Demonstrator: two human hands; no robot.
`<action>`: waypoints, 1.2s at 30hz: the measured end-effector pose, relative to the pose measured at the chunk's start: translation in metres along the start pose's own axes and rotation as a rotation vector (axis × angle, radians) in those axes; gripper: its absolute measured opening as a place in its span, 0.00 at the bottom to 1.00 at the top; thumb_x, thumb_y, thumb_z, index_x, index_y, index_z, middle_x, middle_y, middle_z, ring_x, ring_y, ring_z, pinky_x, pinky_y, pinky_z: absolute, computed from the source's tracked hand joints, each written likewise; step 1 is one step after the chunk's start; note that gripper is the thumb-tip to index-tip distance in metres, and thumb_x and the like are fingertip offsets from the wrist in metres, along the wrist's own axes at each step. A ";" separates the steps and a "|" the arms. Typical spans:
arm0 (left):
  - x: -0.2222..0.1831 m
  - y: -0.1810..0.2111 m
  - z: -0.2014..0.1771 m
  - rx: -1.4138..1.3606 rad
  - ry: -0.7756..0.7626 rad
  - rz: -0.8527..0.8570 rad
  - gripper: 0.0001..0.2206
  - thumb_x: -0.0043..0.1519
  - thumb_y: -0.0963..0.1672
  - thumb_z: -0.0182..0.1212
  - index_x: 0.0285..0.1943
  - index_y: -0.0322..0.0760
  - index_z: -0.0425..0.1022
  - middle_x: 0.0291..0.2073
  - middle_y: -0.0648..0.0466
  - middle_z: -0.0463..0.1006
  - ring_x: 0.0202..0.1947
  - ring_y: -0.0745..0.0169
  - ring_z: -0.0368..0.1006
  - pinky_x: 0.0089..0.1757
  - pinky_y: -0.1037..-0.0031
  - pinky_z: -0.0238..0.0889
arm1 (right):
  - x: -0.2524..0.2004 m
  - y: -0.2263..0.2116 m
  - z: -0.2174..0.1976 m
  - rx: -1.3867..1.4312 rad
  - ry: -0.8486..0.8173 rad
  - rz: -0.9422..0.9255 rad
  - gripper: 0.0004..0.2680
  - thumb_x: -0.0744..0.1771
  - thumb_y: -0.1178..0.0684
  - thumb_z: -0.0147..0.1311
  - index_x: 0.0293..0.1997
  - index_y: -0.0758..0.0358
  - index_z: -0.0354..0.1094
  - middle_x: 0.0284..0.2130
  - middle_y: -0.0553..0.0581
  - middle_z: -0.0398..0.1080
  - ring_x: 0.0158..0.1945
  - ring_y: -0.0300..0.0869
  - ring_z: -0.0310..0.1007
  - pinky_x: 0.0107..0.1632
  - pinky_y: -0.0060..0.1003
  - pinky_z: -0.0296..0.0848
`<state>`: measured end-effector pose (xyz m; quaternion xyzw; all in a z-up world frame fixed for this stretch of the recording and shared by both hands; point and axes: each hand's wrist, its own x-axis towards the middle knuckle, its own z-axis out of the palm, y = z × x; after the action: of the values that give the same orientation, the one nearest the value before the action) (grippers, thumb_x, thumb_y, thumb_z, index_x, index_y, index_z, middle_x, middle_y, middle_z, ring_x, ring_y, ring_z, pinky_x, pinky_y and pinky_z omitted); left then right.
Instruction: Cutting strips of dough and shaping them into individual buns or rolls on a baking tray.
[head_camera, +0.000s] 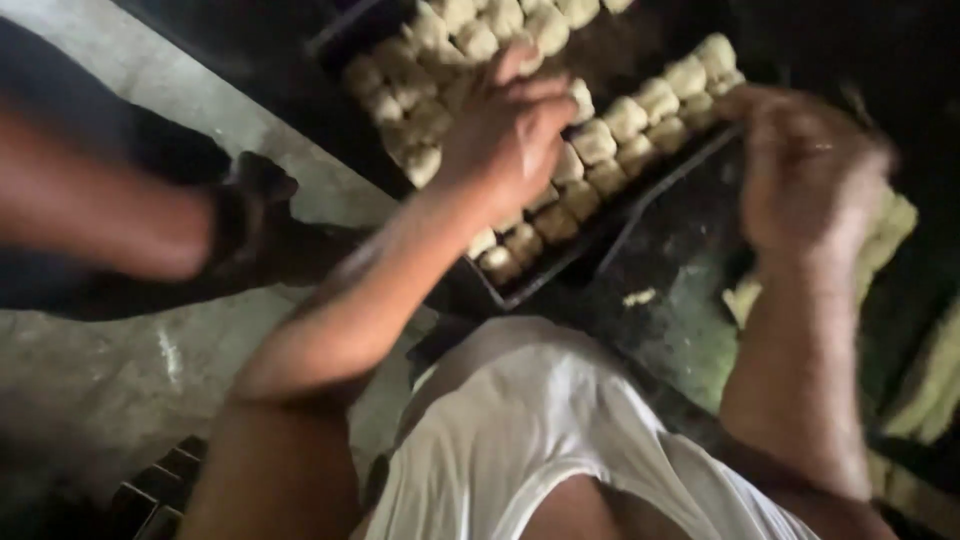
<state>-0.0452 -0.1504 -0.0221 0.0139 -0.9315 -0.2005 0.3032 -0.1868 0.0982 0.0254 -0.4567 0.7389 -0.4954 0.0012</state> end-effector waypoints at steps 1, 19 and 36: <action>0.012 -0.004 0.009 -0.009 0.001 0.016 0.10 0.49 0.39 0.67 0.40 0.36 0.82 0.51 0.48 0.81 0.59 0.38 0.67 0.55 0.44 0.56 | -0.008 -0.018 -0.014 -0.012 0.014 0.002 0.07 0.77 0.54 0.47 0.54 0.60 0.75 0.49 0.57 0.79 0.48 0.41 0.80 0.52 0.35 0.79; 0.090 -0.022 0.041 0.103 -0.723 -0.027 0.12 0.57 0.40 0.66 0.46 0.53 0.84 0.54 0.50 0.80 0.65 0.41 0.60 0.66 0.42 0.42 | -0.282 -0.014 -0.147 -0.633 0.092 0.566 0.06 0.75 0.52 0.55 0.54 0.59 0.78 0.44 0.59 0.79 0.39 0.42 0.80 0.42 0.36 0.77; 0.042 0.035 0.045 -0.195 -0.258 0.015 0.13 0.68 0.38 0.51 0.62 0.33 0.66 0.59 0.43 0.72 0.62 0.42 0.69 0.60 0.57 0.65 | -0.409 0.025 -0.255 -0.803 0.079 0.682 0.10 0.69 0.58 0.57 0.57 0.60 0.76 0.51 0.62 0.76 0.51 0.53 0.77 0.54 0.46 0.75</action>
<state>-0.1017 -0.1083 -0.0183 -0.0484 -0.9389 -0.2877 0.1824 -0.0813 0.5639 -0.0478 -0.1358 0.9766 -0.1615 -0.0410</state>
